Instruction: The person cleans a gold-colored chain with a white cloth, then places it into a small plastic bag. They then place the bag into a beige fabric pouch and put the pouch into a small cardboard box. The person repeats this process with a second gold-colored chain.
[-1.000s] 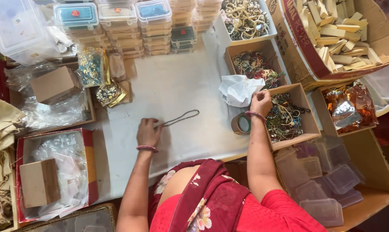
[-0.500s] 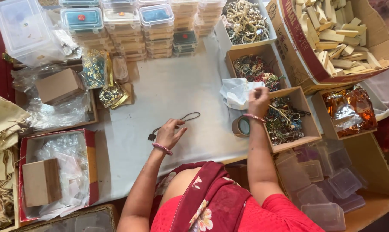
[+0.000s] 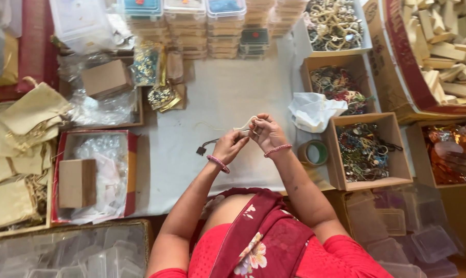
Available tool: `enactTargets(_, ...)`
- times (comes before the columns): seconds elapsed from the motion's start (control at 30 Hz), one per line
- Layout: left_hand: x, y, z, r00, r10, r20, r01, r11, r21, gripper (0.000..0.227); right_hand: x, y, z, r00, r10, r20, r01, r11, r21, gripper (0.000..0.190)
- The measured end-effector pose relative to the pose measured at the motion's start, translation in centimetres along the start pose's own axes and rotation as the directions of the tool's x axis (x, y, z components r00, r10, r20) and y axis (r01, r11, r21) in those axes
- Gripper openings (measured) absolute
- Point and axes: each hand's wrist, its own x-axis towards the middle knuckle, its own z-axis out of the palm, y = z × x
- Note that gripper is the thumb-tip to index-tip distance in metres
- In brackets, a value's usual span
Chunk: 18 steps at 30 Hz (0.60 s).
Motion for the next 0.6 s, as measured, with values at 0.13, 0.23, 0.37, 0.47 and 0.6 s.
enactTargets(0.13, -0.2, 1.2, -0.9, 0.969, 0.194, -0.151, -0.188, 0.981, 0.052, 0.039, -0.2, 0.9, -0.3, 0.997, 0.079, -0.016, -0.079, 0.997, -0.019, 0.014)
enactTargets(0.23, -0.3, 1.7, -1.5, 0.987, 0.107, -0.123, -0.117, 0.990, -0.077, 0.050, -0.4, 1.0, -0.3, 0.985, 0.173, 0.027, -0.170, 0.982, -0.087, 0.015)
enactTargets(0.37, -0.6, 3.1, -3.7, 0.993, -0.115, 0.017, 0.114, 0.992, 0.051, 0.036, 0.2, -1.2, -2.9, 1.000, 0.002, -0.029, -0.006, 0.991, -0.131, 0.022)
enactTargets(0.47, -0.6, 3.7, -4.7, 0.992, -0.127, 0.012, 0.124, 0.986, 0.111, 0.033, 0.3, -2.1, -3.6, 0.992, -0.086, -0.091, 0.046, 0.927, -0.371, 0.029)
enactTargets(0.6, 0.4, 5.4, -4.2, 0.993, -0.026, 0.118, 0.037, 0.995, -0.093, 0.029, -1.0, -1.2, 1.1, 0.972, -0.014, 0.237, 0.174, 0.720, -0.672, 0.055)
